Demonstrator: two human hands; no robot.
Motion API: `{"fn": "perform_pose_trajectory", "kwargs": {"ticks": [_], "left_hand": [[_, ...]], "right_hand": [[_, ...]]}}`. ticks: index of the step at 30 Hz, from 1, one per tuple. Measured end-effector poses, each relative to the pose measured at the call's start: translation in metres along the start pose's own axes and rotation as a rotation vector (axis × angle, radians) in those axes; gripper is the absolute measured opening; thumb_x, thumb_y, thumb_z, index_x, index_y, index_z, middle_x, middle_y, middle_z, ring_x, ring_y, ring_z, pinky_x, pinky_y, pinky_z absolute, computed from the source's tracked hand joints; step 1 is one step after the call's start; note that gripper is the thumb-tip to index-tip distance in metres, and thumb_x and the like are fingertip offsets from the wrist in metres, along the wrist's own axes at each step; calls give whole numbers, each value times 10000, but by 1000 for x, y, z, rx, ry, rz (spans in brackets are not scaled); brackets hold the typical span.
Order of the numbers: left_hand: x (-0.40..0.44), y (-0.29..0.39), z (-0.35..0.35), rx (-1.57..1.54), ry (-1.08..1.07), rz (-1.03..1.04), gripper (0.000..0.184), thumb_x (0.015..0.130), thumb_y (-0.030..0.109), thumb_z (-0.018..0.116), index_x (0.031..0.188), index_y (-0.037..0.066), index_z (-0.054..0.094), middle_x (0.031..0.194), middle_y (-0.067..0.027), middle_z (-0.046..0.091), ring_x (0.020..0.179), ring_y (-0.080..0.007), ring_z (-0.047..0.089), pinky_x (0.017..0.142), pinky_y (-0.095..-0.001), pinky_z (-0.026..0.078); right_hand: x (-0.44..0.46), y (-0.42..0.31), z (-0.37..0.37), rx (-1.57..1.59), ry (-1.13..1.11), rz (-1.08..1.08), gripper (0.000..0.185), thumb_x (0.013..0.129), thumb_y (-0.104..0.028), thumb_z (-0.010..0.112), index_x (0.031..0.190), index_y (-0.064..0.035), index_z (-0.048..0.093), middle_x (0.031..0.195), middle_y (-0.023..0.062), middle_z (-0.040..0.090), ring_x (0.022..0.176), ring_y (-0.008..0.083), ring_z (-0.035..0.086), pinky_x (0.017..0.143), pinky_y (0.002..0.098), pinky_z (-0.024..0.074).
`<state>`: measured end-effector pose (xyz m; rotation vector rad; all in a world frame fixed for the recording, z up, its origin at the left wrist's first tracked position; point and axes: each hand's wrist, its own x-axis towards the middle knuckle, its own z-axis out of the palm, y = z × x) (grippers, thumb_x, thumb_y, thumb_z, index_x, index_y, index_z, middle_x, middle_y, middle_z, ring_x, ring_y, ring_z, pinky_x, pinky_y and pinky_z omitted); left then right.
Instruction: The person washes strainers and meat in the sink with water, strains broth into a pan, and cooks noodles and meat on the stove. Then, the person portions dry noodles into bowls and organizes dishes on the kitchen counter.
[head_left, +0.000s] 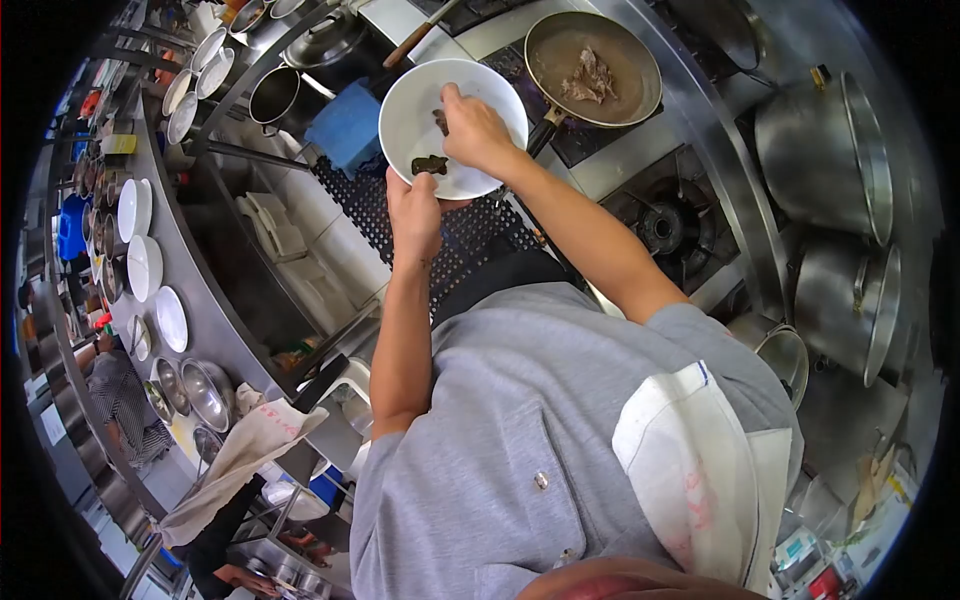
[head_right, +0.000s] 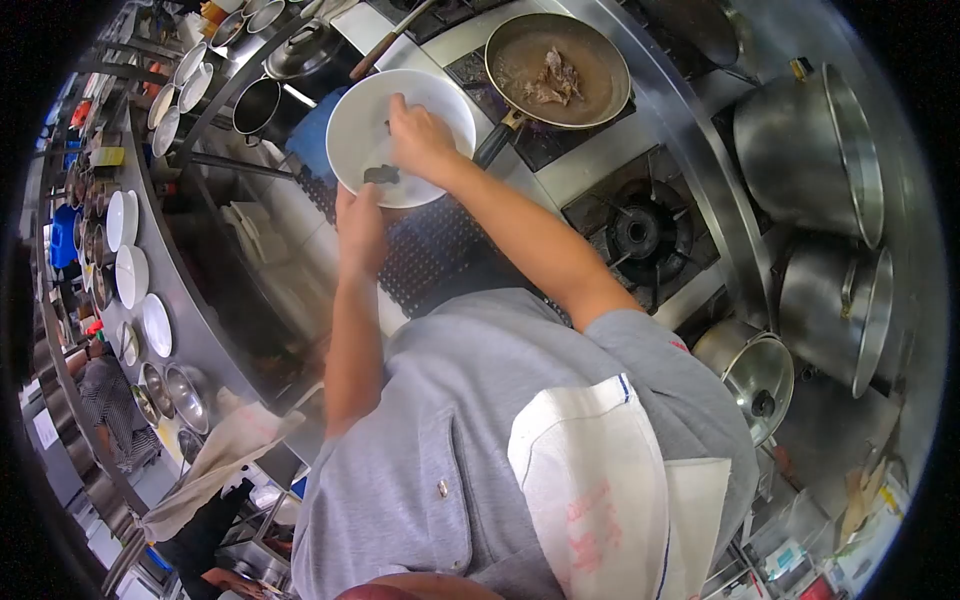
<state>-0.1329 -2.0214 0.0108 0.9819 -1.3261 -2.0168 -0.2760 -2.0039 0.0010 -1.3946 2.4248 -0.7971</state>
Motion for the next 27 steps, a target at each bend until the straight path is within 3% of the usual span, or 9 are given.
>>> {"fn": "perform_pose_trajectory", "kwargs": {"ticks": [5, 7, 15, 18, 20, 21, 23, 24, 27], "left_hand": [[-1, 3, 4, -10, 40, -95, 477, 760, 8, 396, 1233, -24, 344, 1080, -177, 525, 861, -260, 614, 581, -355, 604], [1, 7, 6, -63, -31, -89, 485, 748, 2, 396, 1231, -25, 362, 1095, -181, 530, 856, -264, 618, 584, -353, 603], [6, 4, 17, -33, 13, -119, 490, 766, 13, 399, 1253, -16, 354, 1066, -186, 558, 875, -289, 637, 592, -371, 602], [8, 7, 19, 43, 35, -163, 485, 774, 15, 384, 1257, -14, 354, 1074, -193, 559, 893, -291, 636, 593, -378, 603], [9, 16, 18, 47, 19, -190, 449, 788, 3, 367, 1235, -37, 372, 1062, -204, 564, 859, -294, 647, 595, -374, 602], [4, 29, 20, 85, 40, -214, 424, 797, -2, 365, 1218, -48, 388, 1041, -206, 571, 843, -296, 652, 593, -371, 601], [6, 28, 4, 153, 138, -201, 298, 823, -11, 395, 1107, -87, 444, 935, -201, 588, 778, -280, 649, 559, -363, 594], [7, 15, -10, 73, 174, -133, 300, 816, -14, 407, 1104, -89, 442, 937, -203, 583, 761, -265, 646, 520, -354, 586], [-5, -1, -51, -190, 259, -99, 424, 771, -22, 393, 1189, -65, 443, 968, -189, 593, 741, -274, 655, 467, -356, 575]], "right_hand": [[2, 0, -6, 0, -150, -331, 314, 746, -123, 632, 1035, -33, 550, 1006, 198, 592, 895, 379, 613, 756, 452, 505], [-9, 0, -12, 6, -433, -498, 317, 702, -163, 656, 997, -81, 570, 923, 188, 582, 833, 391, 597, 744, 432, 490], [-10, 1, -5, -160, -364, -407, 305, 703, -183, 642, 989, -98, 578, 916, 159, 586, 834, 347, 620, 699, 443, 507], [6, 24, -11, 173, -171, -403, 395, 642, -60, 632, 1035, -92, 609, 930, 128, 625, 789, 296, 634, 700, 370, 517], [15, 41, -41, 662, -295, -142, 444, 620, -35, 660, 1062, -48, 610, 994, 113, 651, 887, 186, 607, 814, 297, 480], [16, 51, -57, 768, -144, -149, 397, 617, -47, 630, 1012, -26, 600, 857, 71, 631, 767, 160, 594, 709, 323, 503], [24, 53, -98, 362, 20, -98, 389, 674, -49, 620, 1060, -14, 591, 940, 92, 635, 862, 173, 589, 774, 306, 474], [27, 79, -92, 519, 4, 53, 421, 701, -81, 629, 1115, -20, 579, 1041, 104, 638, 950, 197, 595, 850, 314, 456], [66, 204, -70, -60, -103, 116, 445, 702, -104, 650, 1140, -64, 581, 1145, 130, 619, 1094, 270, 573, 931, 361, 432]]}}
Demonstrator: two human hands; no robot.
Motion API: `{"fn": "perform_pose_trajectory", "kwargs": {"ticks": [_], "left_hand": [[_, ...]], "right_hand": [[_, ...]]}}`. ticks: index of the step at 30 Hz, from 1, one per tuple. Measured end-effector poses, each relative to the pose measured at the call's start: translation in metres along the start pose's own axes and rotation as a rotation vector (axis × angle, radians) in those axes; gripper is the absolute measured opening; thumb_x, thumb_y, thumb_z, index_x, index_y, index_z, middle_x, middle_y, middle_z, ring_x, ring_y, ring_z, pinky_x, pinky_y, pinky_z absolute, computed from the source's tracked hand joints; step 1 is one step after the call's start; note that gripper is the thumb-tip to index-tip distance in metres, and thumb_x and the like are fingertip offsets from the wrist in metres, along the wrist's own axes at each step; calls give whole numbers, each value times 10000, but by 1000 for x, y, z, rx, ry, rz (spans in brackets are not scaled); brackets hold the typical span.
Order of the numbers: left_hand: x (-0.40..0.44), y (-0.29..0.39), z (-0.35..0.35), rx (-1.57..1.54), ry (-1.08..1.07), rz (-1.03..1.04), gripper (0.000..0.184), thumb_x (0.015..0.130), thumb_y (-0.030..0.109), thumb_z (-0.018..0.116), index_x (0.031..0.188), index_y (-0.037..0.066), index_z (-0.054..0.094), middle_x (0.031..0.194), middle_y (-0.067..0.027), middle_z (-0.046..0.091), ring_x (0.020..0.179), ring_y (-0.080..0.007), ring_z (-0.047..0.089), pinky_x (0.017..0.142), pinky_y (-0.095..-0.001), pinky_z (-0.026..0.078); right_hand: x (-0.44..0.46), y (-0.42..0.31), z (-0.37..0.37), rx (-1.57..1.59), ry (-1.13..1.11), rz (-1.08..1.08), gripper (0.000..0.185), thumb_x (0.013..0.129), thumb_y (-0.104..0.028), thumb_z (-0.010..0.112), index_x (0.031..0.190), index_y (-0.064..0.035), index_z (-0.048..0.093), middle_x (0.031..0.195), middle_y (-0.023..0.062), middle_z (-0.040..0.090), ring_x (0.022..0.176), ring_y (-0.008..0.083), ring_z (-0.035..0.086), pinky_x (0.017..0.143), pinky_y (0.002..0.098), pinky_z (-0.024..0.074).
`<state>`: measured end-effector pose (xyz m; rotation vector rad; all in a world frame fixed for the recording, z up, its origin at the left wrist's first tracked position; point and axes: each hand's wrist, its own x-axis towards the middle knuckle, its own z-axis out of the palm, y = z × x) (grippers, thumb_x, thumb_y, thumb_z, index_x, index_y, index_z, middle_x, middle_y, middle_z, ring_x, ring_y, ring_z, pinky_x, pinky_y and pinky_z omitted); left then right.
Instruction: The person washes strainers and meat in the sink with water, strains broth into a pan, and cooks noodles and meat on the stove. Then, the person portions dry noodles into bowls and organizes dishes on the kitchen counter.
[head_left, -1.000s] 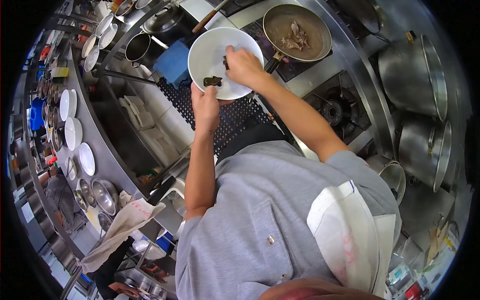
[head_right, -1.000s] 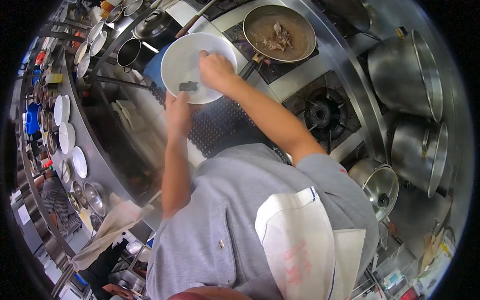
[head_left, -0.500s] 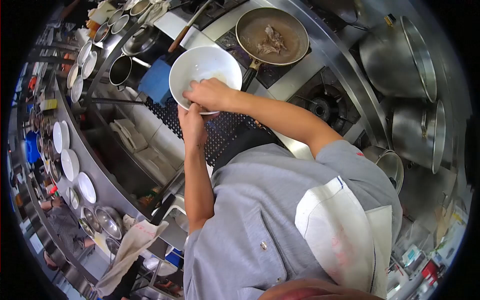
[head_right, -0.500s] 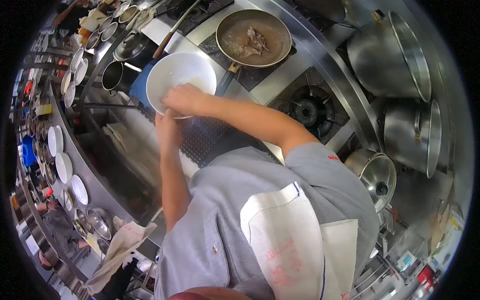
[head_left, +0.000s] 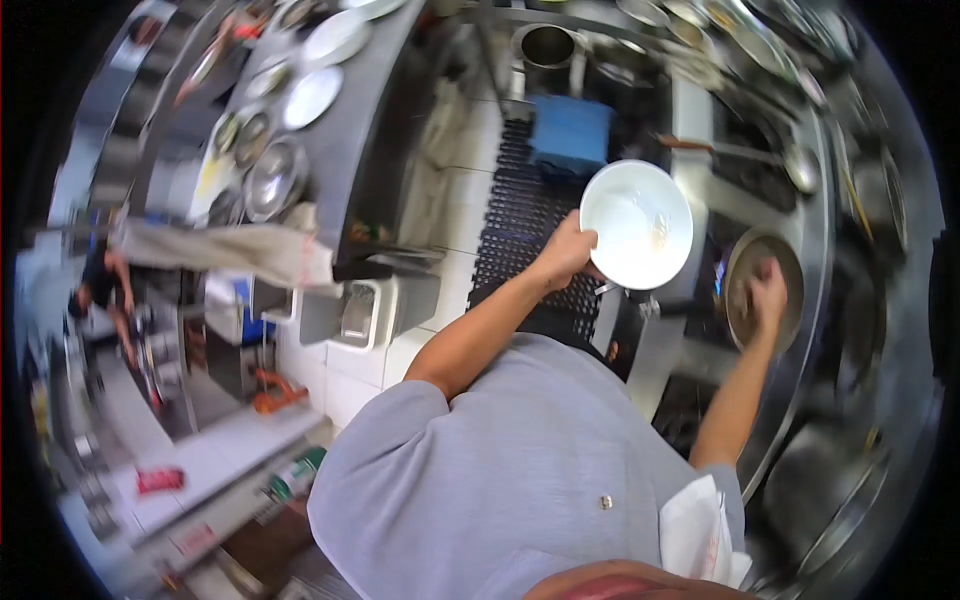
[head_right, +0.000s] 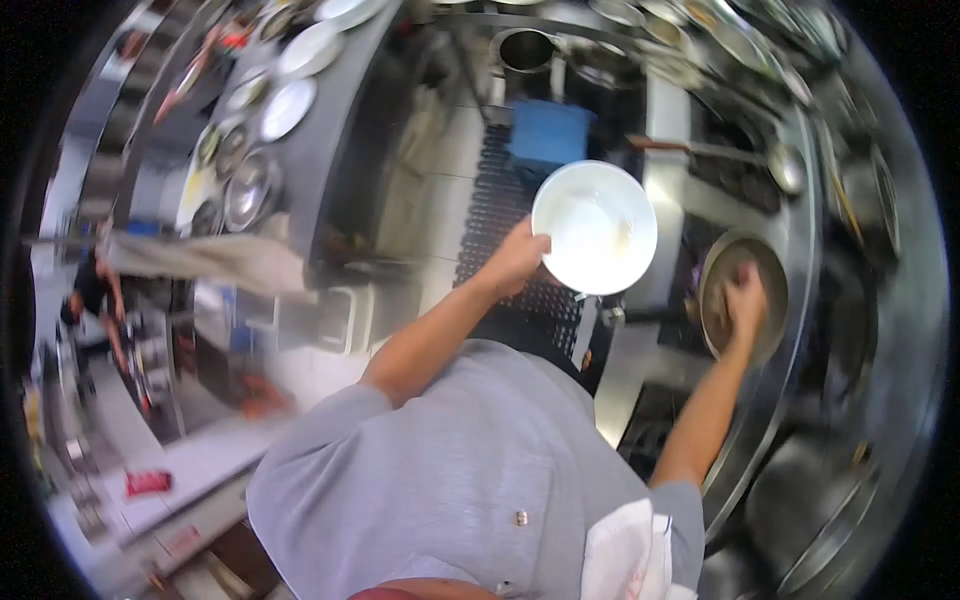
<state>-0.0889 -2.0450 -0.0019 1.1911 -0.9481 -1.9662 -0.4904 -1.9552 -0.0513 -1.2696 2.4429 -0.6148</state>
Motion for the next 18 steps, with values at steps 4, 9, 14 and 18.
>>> {"fn": "perform_pose_trajectory", "kwargs": {"ticks": [4, 9, 14, 18], "left_hand": [[-20, 28, -74, 80, 186, -43, 488, 754, -3, 399, 1239, -43, 423, 1013, -175, 593, 734, -270, 658, 471, -359, 577], [-28, 43, -168, -20, 388, 23, 398, 780, 45, 393, 1146, -71, 495, 930, -183, 629, 768, -269, 669, 537, -355, 585], [-20, 84, -247, -103, 493, 132, 492, 746, 34, 378, 1229, -56, 406, 1038, -199, 585, 775, -271, 662, 520, -343, 584], [-38, 132, -289, 146, 502, 168, 498, 749, 34, 399, 1235, -71, 400, 991, -201, 572, 732, -252, 641, 474, -339, 566]], "right_hand": [[10, -16, -3, -510, 131, 0, 490, 713, -125, 647, 1195, -78, 571, 1101, 203, 608, 1046, 359, 561, 937, 420, 423], [1, -198, 53, 84, -82, -439, 349, 811, -139, 626, 1137, -18, 590, 845, 132, 651, 724, 211, 625, 670, 311, 494], [-5, -368, 176, 348, -692, -566, 428, 834, -220, 656, 1184, 1, 550, 821, 108, 636, 666, 143, 593, 626, 283, 492], [-16, -482, 241, 473, -1142, -340, 480, 846, -194, 611, 1244, 34, 467, 881, 100, 621, 655, 130, 585, 509, 253, 466]]}}
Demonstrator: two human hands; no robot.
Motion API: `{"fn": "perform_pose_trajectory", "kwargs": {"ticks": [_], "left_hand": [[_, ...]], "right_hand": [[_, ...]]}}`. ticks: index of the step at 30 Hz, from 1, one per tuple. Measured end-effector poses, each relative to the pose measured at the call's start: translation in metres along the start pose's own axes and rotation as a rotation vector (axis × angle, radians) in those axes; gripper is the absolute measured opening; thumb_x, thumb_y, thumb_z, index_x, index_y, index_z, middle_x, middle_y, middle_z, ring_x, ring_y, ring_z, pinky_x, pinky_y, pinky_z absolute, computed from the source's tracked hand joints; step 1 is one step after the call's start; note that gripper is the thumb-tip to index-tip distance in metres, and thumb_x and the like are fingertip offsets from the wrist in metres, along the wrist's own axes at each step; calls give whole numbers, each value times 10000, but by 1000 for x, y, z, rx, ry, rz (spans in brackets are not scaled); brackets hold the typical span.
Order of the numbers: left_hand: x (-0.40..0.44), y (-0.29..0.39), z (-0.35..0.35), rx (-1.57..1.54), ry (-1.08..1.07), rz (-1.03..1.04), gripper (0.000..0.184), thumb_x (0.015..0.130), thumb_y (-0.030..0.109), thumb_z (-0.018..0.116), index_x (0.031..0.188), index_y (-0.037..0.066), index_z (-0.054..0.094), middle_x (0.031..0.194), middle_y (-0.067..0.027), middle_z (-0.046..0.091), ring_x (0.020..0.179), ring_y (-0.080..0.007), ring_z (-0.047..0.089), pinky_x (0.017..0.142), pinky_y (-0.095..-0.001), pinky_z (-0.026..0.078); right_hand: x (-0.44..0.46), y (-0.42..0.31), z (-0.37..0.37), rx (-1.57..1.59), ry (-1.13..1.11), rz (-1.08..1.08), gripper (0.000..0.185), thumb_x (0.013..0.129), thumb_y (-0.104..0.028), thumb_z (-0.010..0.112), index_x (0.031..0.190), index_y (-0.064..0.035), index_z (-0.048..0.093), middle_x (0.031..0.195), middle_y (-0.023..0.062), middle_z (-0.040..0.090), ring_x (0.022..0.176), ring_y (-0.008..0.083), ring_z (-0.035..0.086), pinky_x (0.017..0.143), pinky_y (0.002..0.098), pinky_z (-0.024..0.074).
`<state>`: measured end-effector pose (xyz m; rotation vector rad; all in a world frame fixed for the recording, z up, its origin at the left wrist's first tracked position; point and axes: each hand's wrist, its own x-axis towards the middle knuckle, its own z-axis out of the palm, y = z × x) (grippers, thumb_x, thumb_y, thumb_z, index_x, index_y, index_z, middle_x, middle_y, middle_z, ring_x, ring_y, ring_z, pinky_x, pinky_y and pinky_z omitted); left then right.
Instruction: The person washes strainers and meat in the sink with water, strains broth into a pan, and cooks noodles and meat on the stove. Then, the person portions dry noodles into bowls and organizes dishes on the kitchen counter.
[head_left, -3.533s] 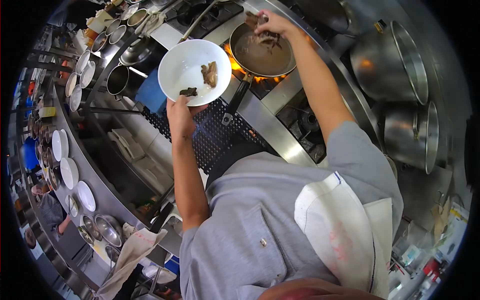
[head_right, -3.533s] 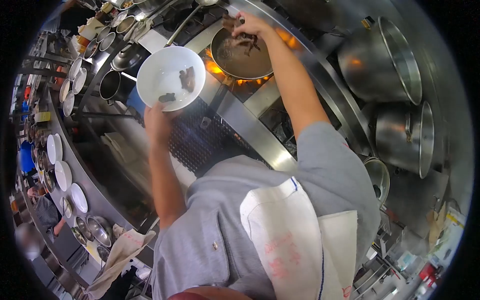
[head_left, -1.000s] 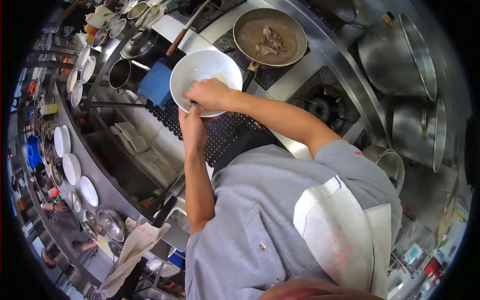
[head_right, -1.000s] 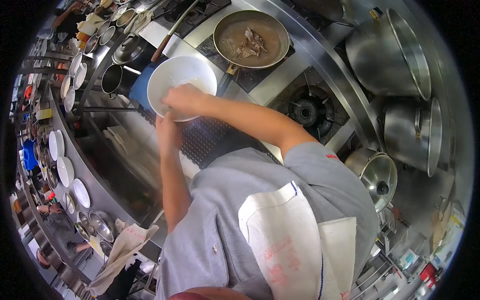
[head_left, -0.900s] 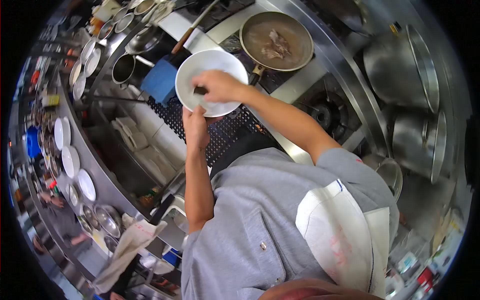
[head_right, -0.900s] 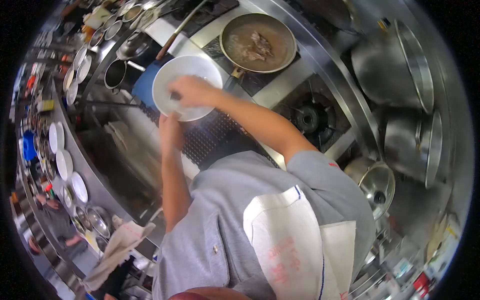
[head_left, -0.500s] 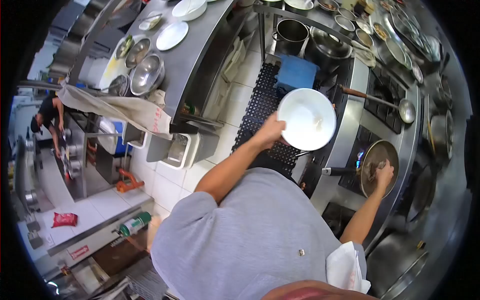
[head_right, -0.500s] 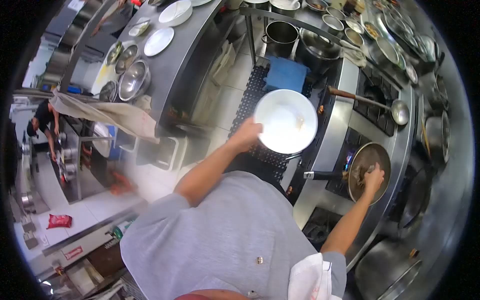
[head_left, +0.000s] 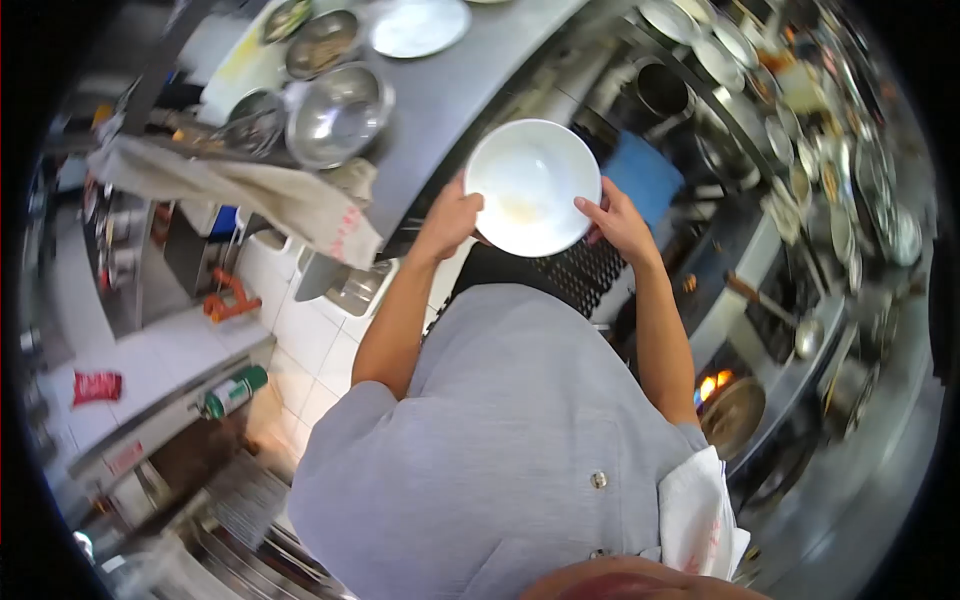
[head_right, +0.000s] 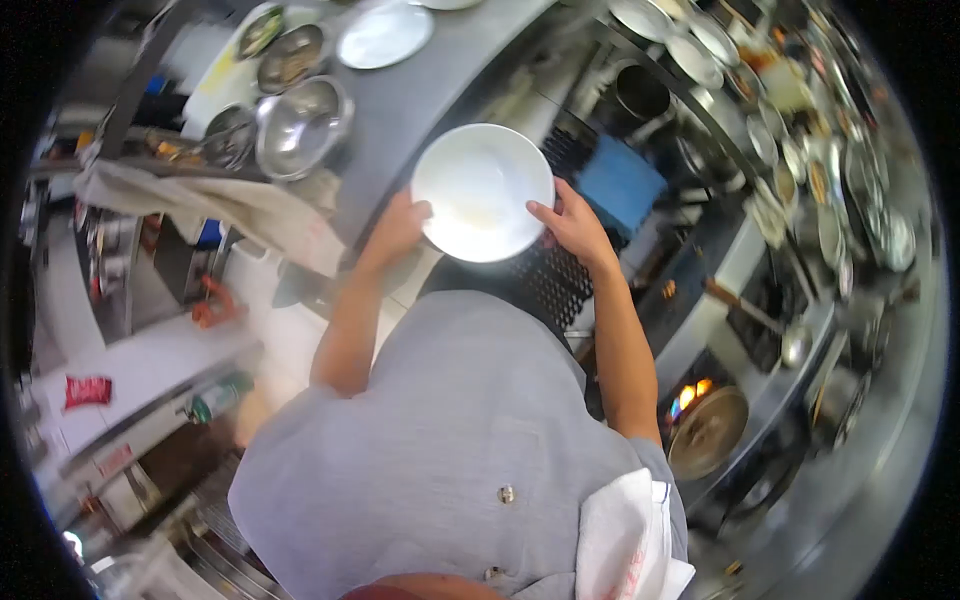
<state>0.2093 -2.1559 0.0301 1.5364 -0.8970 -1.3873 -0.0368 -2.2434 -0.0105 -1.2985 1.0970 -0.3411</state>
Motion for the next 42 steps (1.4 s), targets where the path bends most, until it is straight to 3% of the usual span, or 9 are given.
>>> {"fn": "perform_pose_trajectory", "kwargs": {"ticks": [3, 5, 14, 18, 26, 28, 32, 38, 42], "left_hand": [[14, -6, -35, -42, -3, -1, 463, 820, 93, 438, 1252, -70, 399, 998, -189, 569, 705, -249, 642, 518, -315, 569], [9, 2, -50, -139, 20, -69, 455, 866, 168, 458, 1252, -66, 401, 1006, -187, 569, 722, -247, 642, 521, -309, 568], [-28, -49, -90, -616, 261, -102, 496, 961, 313, 437, 1333, -1, 341, 1102, -171, 543, 905, -274, 620, 705, -389, 547], [-62, -4, -52, -408, 543, -79, 483, 931, 161, 459, 1346, -38, 311, 1183, -186, 539, 1004, -272, 589, 792, -408, 521], [-210, -60, -77, 542, 1364, -253, 537, 826, 19, 404, 1353, -54, 327, 1230, -253, 500, 1074, -341, 541, 931, -389, 413], [-236, -34, -81, 770, 1332, -36, 560, 835, 25, 414, 1380, -23, 293, 1248, -271, 468, 1067, -398, 530, 930, -443, 409], [-282, -32, -128, 1656, 1320, -377, 538, 894, 39, 428, 1406, 51, 265, 1233, -239, 461, 1056, -400, 524, 806, -487, 475], [-277, 10, -154, 1517, 1545, -570, 532, 897, 41, 410, 1408, 48, 261, 1210, -235, 484, 1036, -390, 542, 789, -484, 498], [-205, 37, -127, 822, 1709, -172, 540, 850, 46, 399, 1380, 7, 300, 1230, -272, 480, 1080, -408, 514, 853, -480, 464]], "right_hand": [[47, -16, 26, 76, -8, -124, 412, 822, -83, 543, 1206, 56, 486, 881, 102, 625, 666, 141, 592, 495, 251, 461], [62, -38, 31, 143, -83, -56, 403, 783, 27, 507, 1185, 54, 522, 1041, 114, 631, 931, 188, 599, 848, 302, 459], [108, -77, 46, -209, -227, -317, 400, 778, 36, 452, 1172, 67, 511, 936, 155, 649, 759, 188, 642, 670, 299, 530], [94, -101, 97, -269, -405, -295, 446, 792, 11, 445, 1236, 53, 432, 816, 182, 637, 608, 196, 644, 455, 295, 534], [72, -96, 212, -207, -1204, -108, 685, 916, -261, 527, 1439, -52, 137, 1015, 203, 602, 669, 191, 633, 560, 318, 552], [76, -92, 228, -286, -1315, -147, 662, 920, -307, 529, 1430, -60, 188, 1035, 194, 596, 669, 184, 620, 588, 312, 550], [114, -95, 202, -260, -1364, -205, 430, 943, -259, 488, 1289, -12, 424, 1012, 156, 624, 683, 164, 619, 600, 290, 544], [250, -121, 36, -257, -258, -190, 297, 862, -133, 493, 1127, -14, 557, 826, 111, 647, 612, 162, 621, 522, 292, 539], [334, -169, -30, -11, 345, -149, 310, 854, -222, 576, 970, 64, 558, 712, 149, 622, 527, 214, 604, 446, 328, 499]]}}
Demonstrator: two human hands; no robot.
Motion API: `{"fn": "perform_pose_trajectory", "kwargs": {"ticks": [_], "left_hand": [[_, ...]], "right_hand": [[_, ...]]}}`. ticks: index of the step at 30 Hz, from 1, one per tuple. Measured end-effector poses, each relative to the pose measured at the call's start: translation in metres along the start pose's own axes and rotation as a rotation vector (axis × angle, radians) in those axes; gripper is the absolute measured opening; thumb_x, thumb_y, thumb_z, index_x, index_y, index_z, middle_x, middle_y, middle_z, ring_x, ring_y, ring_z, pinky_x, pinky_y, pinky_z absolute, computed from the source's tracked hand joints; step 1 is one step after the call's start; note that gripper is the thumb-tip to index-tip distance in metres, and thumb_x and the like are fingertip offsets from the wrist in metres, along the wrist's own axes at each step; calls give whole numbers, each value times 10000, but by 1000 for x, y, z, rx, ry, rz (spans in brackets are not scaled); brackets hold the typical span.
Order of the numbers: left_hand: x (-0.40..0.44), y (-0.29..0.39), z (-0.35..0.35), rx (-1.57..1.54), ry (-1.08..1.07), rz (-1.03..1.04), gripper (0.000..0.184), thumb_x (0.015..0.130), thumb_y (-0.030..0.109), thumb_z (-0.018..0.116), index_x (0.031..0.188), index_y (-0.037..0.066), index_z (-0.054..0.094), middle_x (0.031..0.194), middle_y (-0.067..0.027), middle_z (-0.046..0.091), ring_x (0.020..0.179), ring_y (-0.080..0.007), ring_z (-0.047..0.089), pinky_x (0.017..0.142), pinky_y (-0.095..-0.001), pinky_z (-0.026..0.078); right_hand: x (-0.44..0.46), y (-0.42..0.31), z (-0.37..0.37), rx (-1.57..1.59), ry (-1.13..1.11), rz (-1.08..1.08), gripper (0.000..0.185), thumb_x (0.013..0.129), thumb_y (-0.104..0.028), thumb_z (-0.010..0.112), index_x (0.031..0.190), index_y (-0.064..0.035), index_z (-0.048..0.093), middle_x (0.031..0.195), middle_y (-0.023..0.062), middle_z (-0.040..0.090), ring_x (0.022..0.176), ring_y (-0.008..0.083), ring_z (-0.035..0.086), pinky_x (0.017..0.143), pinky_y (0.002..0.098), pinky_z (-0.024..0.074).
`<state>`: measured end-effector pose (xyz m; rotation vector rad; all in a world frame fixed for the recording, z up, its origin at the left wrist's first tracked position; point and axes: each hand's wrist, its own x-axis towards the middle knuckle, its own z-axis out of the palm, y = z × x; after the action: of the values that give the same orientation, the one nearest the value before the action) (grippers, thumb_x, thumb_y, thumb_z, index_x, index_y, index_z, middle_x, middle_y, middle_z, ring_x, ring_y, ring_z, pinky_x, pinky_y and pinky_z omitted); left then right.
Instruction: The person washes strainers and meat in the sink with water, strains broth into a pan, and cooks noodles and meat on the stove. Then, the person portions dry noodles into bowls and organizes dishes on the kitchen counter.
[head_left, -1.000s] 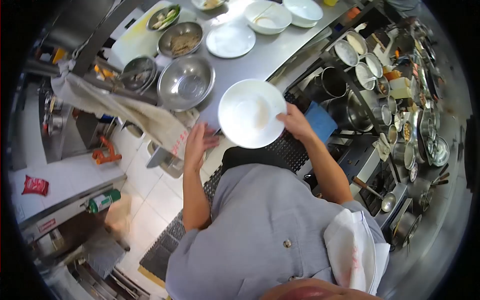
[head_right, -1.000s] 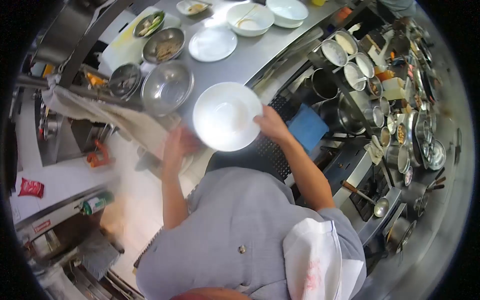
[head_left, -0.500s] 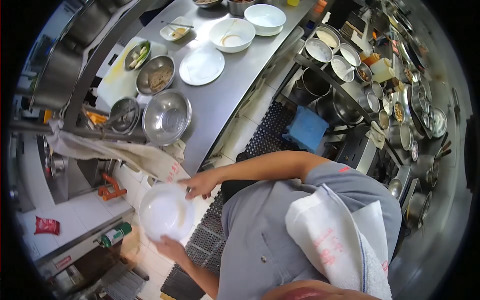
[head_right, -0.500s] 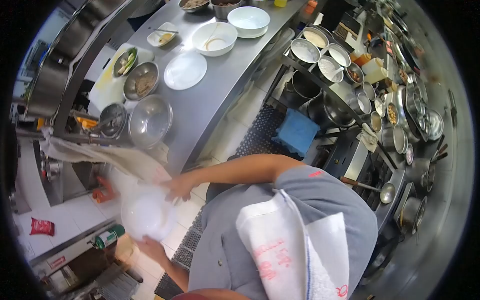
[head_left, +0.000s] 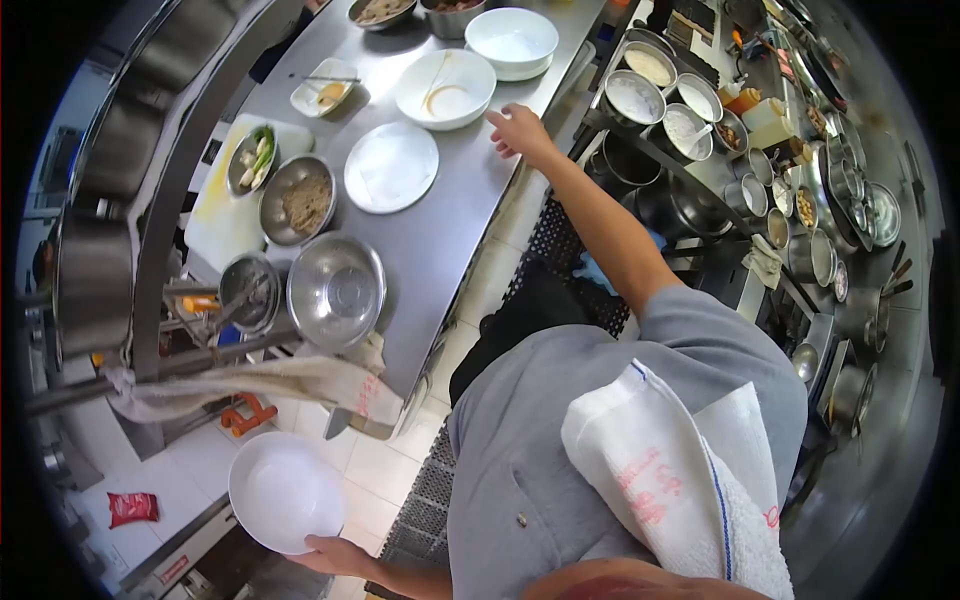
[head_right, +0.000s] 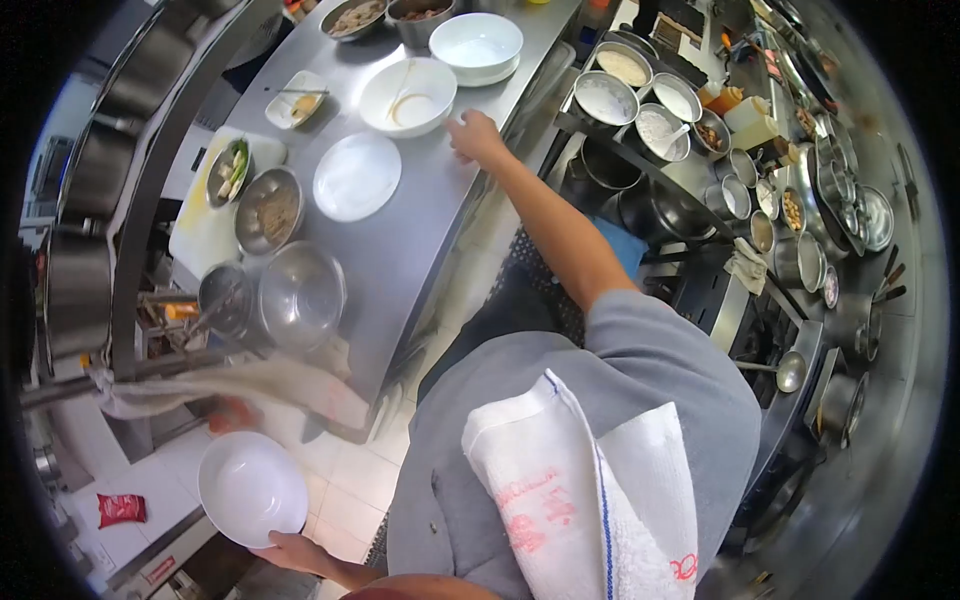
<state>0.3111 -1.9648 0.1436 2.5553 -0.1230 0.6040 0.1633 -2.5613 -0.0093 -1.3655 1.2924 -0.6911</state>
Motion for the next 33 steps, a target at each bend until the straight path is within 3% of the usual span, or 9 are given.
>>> {"fn": "perform_pose_trajectory", "kwargs": {"ticks": [2, 6, 12, 19, 26, 28, 30, 32, 33], "left_hand": [[-17, 43, 24, -474, -178, -356, 545, 828, 58, 420, 1349, -60, 316, 1237, -266, 483, 1095, -375, 515, 915, -452, 426], [-64, 134, 91, -869, -454, -498, 557, 835, 61, 446, 1349, -81, 285, 1280, -238, 450, 1112, -322, 498, 957, -414, 403], [-123, 247, 189, -696, -825, -515, 508, 806, 18, 448, 1297, -85, 367, 1236, -213, 486, 1067, -285, 537, 907, -371, 446], [-151, 266, 284, -860, -1004, -595, 469, 831, 0, 410, 1299, -13, 377, 1149, -183, 540, 927, -245, 609, 604, -353, 571], [-146, 268, 282, -1001, -979, -488, 696, 930, 605, 171, 1333, 64, 341, 1077, -159, 588, 818, -258, 658, 547, -375, 595], [-140, 263, 282, -1361, -1042, -909, 760, 903, 653, 174, 1335, 50, 340, 1097, -161, 585, 825, -248, 658, 542, -377, 591], [-137, 274, 271, -1389, -1019, -996, 675, 941, 567, 274, 1309, 8, 367, 1098, -155, 583, 818, -239, 657, 547, -374, 588], [-137, 271, 274, -945, -1106, -641, 530, 948, 376, 443, 1277, -36, 388, 1108, -149, 574, 838, -224, 649, 554, -351, 588], [-132, 279, 273, -919, -1117, -689, 441, 851, 98, 524, 1242, -73, 413, 1113, -148, 564, 921, -213, 614, 703, -302, 552]], "right_hand": [[44, -9, 3, 48, -88, 85, 325, 854, -212, 568, 997, 78, 536, 721, 153, 616, 536, 220, 606, 446, 328, 504], [90, 6, 22, 101, -80, 162, 341, 856, -161, 512, 1072, 101, 476, 801, 172, 615, 571, 238, 618, 451, 339, 510], [105, 3, -13, -82, -186, 112, 364, 804, -112, 496, 1111, 83, 482, 963, 267, 609, 674, 308, 666, 594, 382, 533], [50, -63, -56, -163, -560, -145, 266, 847, -31, 411, 1089, 67, 460, 606, 99, 571, 431, 149, 558, 367, 294, 485], [-3, -49, -29, -432, -934, -83, 150, 849, -43, 429, 949, 68, 440, 567, 111, 541, 402, 155, 543, 344, 280, 463], [-11, -44, -25, -459, -960, -113, 142, 843, -44, 438, 927, 70, 421, 553, 111, 537, 390, 168, 535, 347, 286, 457], [-14, -44, -25, -507, -945, -127, 221, 824, -91, 454, 977, 55, 389, 567, 170, 561, 409, 249, 563, 380, 344, 462], [-12, -35, -26, -521, -942, -108, 283, 818, -100, 465, 1040, 33, 350, 666, 199, 596, 459, 260, 585, 412, 356, 470], [-7, -13, -25, -653, -857, -298, 294, 815, -107, 470, 1046, 25, 345, 720, 206, 606, 489, 265, 596, 432, 359, 475]]}}
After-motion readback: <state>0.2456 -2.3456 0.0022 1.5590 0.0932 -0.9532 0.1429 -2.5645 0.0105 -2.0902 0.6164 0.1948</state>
